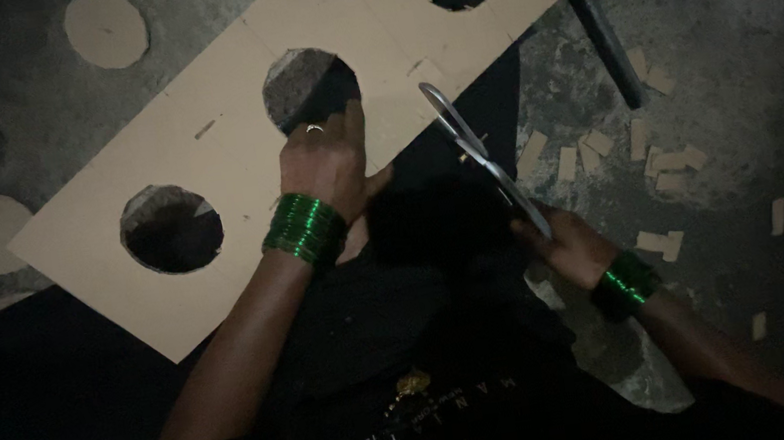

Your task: The person sits on the floor and punches circular holes in a cardboard sheet, holding a punch against the cardboard and striking it with a hammer. After punching several holes, the person uses shears to trim and clean the cut edges of the holes.

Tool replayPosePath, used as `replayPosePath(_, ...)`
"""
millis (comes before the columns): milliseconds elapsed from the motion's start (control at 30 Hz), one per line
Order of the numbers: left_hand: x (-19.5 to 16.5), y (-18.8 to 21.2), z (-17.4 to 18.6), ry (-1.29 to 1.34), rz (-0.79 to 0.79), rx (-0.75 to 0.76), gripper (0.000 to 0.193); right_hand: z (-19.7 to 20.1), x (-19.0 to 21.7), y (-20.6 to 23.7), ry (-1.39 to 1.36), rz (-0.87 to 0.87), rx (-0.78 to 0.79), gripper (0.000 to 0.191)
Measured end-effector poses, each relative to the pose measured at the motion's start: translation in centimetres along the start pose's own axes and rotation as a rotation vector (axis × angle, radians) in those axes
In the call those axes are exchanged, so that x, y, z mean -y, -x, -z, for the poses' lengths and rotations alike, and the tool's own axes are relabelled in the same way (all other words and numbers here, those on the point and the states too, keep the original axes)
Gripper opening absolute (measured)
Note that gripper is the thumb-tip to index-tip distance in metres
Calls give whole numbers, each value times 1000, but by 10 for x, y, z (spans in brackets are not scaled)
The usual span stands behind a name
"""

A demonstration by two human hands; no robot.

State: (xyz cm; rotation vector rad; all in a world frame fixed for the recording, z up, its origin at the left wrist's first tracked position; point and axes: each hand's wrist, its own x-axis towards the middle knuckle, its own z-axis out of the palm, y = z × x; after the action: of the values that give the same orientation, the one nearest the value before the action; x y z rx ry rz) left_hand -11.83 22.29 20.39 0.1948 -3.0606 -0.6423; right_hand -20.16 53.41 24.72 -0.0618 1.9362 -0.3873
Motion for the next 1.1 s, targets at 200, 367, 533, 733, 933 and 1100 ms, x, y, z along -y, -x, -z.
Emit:
replayPosePath(200,2,-3,0,25,46,69,80,-16,-6,-12,189,99,-183,43)
replayPosePath(367,1,1,1,21,23,3,85,-12,-11,-14,187,31,-139,43)
replayPosePath(533,-3,3,-1,65,30,48,85,-15,-15,-18,158,67,-201,40)
replayPosePath(733,1,1,4,130,31,37,81,-22,-23,-30,257,124,-239,43)
replayPosePath(933,-2,0,9,135,99,157,69,-14,-29,-29,201,76,-177,47)
replayPosePath(1100,-4,-1,7,185,116,183,77,-19,-19,-27,222,56,-226,45)
